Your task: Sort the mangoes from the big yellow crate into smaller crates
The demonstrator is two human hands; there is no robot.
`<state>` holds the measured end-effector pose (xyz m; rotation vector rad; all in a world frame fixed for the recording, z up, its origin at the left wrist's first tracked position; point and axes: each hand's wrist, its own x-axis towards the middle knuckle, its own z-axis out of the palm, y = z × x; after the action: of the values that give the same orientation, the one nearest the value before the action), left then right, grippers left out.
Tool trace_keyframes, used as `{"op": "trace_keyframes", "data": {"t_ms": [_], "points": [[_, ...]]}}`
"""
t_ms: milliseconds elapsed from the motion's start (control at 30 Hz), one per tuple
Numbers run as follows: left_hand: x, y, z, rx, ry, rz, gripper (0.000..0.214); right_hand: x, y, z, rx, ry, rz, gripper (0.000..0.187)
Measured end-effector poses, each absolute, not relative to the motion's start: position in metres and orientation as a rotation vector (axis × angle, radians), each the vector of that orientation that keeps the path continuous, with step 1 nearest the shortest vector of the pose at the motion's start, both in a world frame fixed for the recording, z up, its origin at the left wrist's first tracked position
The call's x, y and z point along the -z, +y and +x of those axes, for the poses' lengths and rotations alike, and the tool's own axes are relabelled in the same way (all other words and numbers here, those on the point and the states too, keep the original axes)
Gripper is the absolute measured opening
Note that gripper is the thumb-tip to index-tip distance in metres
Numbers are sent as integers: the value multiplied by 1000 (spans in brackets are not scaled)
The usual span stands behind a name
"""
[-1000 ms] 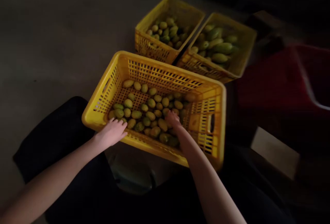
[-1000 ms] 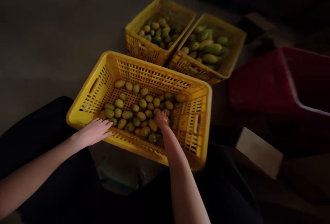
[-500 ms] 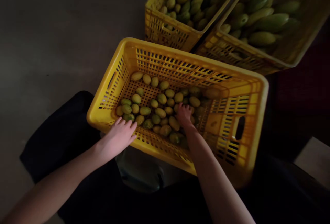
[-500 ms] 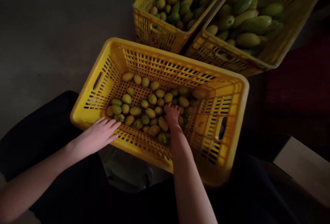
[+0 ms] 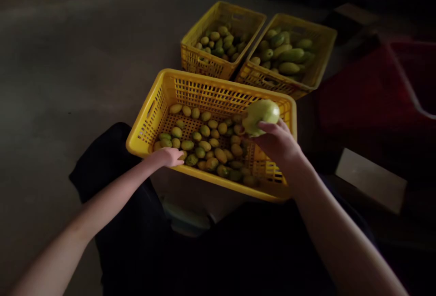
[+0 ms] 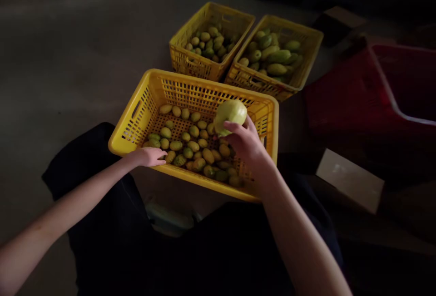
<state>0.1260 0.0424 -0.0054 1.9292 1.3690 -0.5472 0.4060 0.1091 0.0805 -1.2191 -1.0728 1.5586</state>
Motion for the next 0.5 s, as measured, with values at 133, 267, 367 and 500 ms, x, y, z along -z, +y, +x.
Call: {"op": "trace_keyframes", "data": {"t_ms": [133, 267, 367, 500], "points": [[22, 67, 135, 639, 1396, 1751, 30, -100, 73, 394, -1738, -751, -984, 39], [48, 111, 140, 664, 1555, 1715, 18, -83, 67, 396, -1790, -518, -1093, 33], [70, 146, 141, 650, 1742, 1705, 22, -74, 70, 406, -1781, -312, -1194, 33], [105, 179, 146, 601, 1907, 1695, 31, -77, 72, 412, -1830, -122, -1332, 34]]}}
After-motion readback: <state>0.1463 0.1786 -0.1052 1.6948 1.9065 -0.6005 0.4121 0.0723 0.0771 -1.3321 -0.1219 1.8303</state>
